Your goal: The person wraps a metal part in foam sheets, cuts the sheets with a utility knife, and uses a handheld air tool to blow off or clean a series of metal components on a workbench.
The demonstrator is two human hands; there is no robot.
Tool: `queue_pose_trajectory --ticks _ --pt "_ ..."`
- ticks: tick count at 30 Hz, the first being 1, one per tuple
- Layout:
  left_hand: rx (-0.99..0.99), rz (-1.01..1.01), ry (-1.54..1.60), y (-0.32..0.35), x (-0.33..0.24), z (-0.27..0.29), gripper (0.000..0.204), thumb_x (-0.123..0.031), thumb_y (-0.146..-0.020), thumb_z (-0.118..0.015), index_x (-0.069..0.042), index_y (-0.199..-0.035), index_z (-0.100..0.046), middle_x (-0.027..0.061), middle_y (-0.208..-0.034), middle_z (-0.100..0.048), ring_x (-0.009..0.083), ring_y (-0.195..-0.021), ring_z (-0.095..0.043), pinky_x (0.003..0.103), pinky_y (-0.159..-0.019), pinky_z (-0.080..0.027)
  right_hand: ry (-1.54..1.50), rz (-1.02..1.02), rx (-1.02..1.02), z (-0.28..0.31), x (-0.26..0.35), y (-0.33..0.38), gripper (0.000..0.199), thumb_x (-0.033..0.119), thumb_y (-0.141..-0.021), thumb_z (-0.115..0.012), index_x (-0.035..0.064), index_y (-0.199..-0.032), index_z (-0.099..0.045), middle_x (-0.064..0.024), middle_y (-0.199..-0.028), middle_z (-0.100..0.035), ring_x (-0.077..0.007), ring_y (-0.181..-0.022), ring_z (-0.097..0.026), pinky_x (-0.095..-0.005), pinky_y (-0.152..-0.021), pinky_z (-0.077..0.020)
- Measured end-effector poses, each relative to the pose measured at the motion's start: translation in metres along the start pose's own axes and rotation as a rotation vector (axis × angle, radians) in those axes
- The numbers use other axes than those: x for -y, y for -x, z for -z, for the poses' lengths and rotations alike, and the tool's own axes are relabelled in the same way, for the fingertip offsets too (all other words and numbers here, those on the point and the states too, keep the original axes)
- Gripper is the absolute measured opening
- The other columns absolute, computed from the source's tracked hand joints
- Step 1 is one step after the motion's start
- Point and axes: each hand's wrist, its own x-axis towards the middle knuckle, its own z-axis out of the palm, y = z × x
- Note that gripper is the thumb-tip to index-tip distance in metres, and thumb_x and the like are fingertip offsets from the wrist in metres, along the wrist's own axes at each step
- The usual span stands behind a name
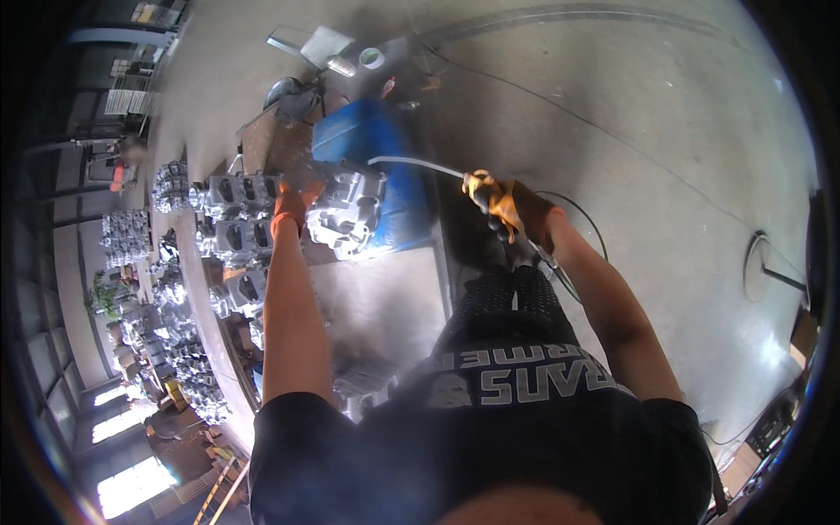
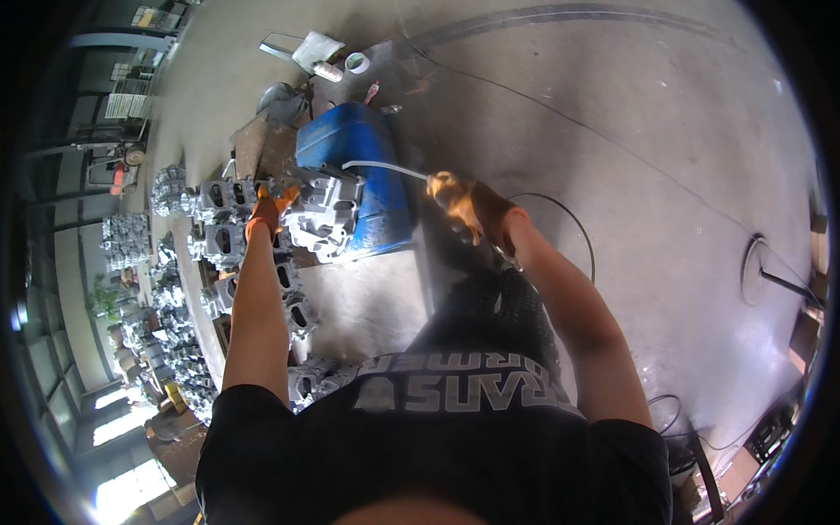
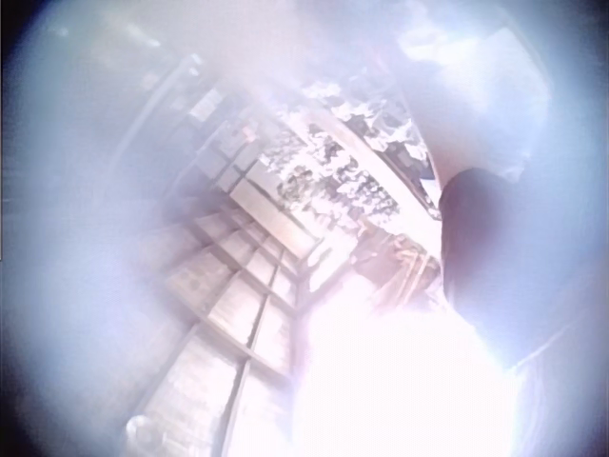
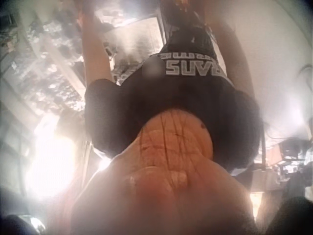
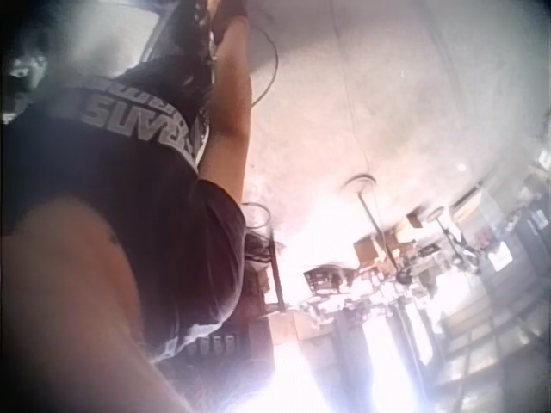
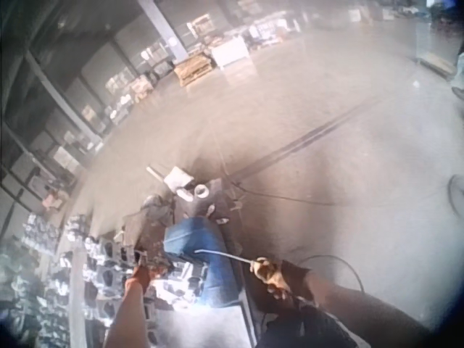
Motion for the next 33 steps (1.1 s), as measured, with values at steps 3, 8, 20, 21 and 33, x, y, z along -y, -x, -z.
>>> queue_pose_trajectory --ticks 3,8,20,21,33 --pt "-0.174 -0.25 -0.179 -0.009 0.019 -0.013 0.105 -0.06 -0.063 -0.075 -0.012 -0.145 -0.03 0.0194 -0.141 -0.042 0.037 -0.124 -0.047 0.05 -0.099 -0.042 -0.148 0.017 0.009 -0.009 0.003 -0.018 0.023 0.029 -0.091 -0.055 0.0104 -0.105 -0.057 -0.0014 -0.069 -0.051 -0.0105 -0.051 -0.049 -0.0252 -0.042 -0.0386" --pt "-0.068 -0.319 -0.052 -0.01 0.005 0.007 0.109 -0.043 -0.054 -0.086 -0.013 -0.143 -0.033 0.0181 -0.142 -0.041 0.0403 -0.122 -0.048 0.047 -0.101 -0.042 0.084 0.013 -0.011 0.034 -0.011 -0.04 0.022 0.026 -0.091 -0.055 0.0079 -0.104 -0.059 -0.0027 -0.07 -0.055 -0.0117 -0.054 -0.056 -0.0258 -0.042 -0.0448" --pt "-0.088 -0.696 -0.082 0.021 0.022 0.014 0.098 -0.022 -0.051 -0.083 -0.016 -0.138 -0.039 0.0196 -0.141 -0.036 0.0376 -0.132 -0.033 0.041 -0.108 -0.034 0.155 0.015 0.009 0.018 -0.037 -0.031 0.026 0.027 -0.09 -0.057 0.0102 -0.109 -0.059 -0.0029 -0.075 -0.057 -0.0108 -0.058 -0.055 -0.028 -0.048 -0.0446" --pt "-0.109 -0.678 -0.113 0.023 0.019 0.015 0.102 -0.017 -0.051 -0.085 -0.02 -0.14 -0.037 0.0227 -0.146 -0.029 0.0392 -0.133 -0.034 0.044 -0.106 -0.038 0.271 0.175 0.062 0.008 -0.033 -0.028 0.027 0.027 -0.089 -0.056 0.0126 -0.112 -0.057 -0.0032 -0.076 -0.056 -0.0113 -0.056 -0.054 -0.0283 -0.046 -0.0429" --pt "-0.057 -0.594 -0.068 0.035 0.008 0.021 0.097 -0.017 -0.054 -0.084 -0.021 -0.14 -0.04 0.0242 -0.136 -0.044 0.0396 -0.125 -0.044 0.043 -0.103 -0.041 -0.109 -0.102 0.01 -0.02 -0.04 -0.018 0.027 0.031 -0.094 -0.053 0.0091 -0.108 -0.059 -0.0015 -0.067 -0.054 -0.0104 -0.05 -0.052 -0.0265 -0.041 -0.043"
